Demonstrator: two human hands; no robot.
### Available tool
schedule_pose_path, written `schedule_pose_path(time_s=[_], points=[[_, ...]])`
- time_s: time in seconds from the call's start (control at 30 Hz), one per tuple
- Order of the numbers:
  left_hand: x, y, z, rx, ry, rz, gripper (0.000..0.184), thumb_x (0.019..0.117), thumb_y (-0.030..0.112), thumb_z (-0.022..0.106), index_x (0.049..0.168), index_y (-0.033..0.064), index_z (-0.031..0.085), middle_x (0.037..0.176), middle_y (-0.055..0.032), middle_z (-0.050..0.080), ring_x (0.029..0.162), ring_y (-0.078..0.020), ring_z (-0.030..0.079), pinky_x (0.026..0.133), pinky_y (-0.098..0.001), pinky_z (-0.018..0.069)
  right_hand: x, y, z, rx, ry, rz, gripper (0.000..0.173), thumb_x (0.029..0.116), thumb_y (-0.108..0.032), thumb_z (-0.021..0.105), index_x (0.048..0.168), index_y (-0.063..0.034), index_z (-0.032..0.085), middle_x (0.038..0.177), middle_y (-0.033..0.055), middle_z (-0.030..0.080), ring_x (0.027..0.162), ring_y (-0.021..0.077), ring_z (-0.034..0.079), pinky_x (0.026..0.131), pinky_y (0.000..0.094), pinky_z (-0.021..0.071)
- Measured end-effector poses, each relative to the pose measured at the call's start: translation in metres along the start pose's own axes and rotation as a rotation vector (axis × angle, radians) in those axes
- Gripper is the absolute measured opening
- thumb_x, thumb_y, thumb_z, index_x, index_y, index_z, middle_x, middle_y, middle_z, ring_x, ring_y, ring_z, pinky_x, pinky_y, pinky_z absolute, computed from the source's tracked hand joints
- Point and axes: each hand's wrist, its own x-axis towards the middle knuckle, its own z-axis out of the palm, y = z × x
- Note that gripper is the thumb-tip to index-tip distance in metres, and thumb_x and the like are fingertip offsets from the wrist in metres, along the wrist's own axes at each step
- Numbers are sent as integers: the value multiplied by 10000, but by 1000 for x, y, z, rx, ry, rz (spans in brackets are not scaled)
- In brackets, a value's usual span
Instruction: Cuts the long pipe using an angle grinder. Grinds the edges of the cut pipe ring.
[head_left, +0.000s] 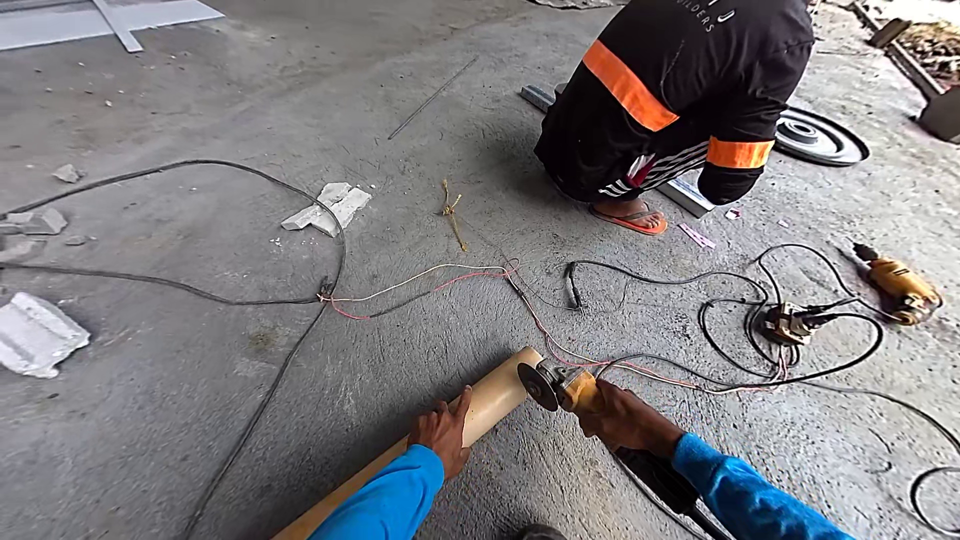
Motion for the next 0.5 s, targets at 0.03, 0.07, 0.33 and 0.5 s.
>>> schedule_pose_path(time_s=[0.03,0.07,0.33,0.5], points=[[0,0,0,0,-3,1,1092,871,493,707,1663,289,-17,1414,-281,524,1110,-447,644,887,-580,529,0,0,0,-3,0,4,762,751,-549,798,1301,-73,571,1121,158,700,1080,342,676,933,589,529],[0,0,0,1,-4,2,1096,867,495,709,1664,288,-15,1412,-279,526,1110,-444,645,887,-577,530,0,1,1,-4,-4,8,763,752,-549,798,1303,-73,570,1127,160,698,1084,344,675,933,591,528],[-1,0,-2,-17,-8,7,1098,869,485,717,1664,283,-14,1415,-281,526,1121,-445,641,908,-575,523,1,3,1,-8,-11,11,751,759,-568,784,1279,-66,580,1120,161,698,1088,346,672,938,590,525],[-2,1,-4,-2,-20,4,1094,878,478,715,1664,275,-19,1425,-285,519,1124,-449,638,906,-572,523,2,0,-1,-20,-15,6,743,769,-556,783,1283,-60,579,1123,168,696,1091,345,673,939,584,526]])
